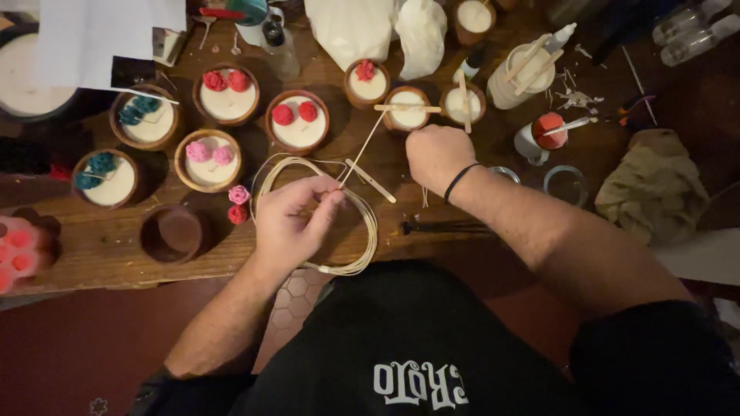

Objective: Preparing and assembling candle wicks with wooden supports using pliers

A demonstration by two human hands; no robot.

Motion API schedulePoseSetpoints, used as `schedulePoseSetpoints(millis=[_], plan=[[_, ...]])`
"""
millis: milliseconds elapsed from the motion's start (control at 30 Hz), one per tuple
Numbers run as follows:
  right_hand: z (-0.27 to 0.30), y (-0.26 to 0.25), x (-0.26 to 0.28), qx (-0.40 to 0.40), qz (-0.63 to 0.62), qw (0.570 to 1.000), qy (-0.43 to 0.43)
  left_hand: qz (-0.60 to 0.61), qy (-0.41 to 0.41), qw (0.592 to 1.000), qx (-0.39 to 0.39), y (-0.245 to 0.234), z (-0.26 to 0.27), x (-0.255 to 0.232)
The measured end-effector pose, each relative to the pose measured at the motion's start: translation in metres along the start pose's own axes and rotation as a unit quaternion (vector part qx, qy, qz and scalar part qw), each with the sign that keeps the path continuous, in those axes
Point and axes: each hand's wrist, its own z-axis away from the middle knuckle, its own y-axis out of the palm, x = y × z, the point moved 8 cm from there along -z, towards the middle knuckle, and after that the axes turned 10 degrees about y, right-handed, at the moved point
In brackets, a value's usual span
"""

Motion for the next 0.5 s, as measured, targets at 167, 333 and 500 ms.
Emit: schedulePoseSetpoints(millis=[167, 333, 500], plan=[[0.0, -0.029, 0.001, 0.056, -0.071, 0.996, 0.021, 0.047, -0.035, 0.998, -0.022, 0.003, 0.0, -0.005], [0.038, -0.117, 0.024, 0.113, -0.567, 0.816, 0.006, 0.102, -0.071, 0.991, -0.049, 0.008, 0.004, 0.006], [0.046, -0.155, 0.033, 0.015, -0.717, 0.696, -0.037, 0.11, -0.07, 0.99, -0.046, 0.016, 0.0, 0.001]])
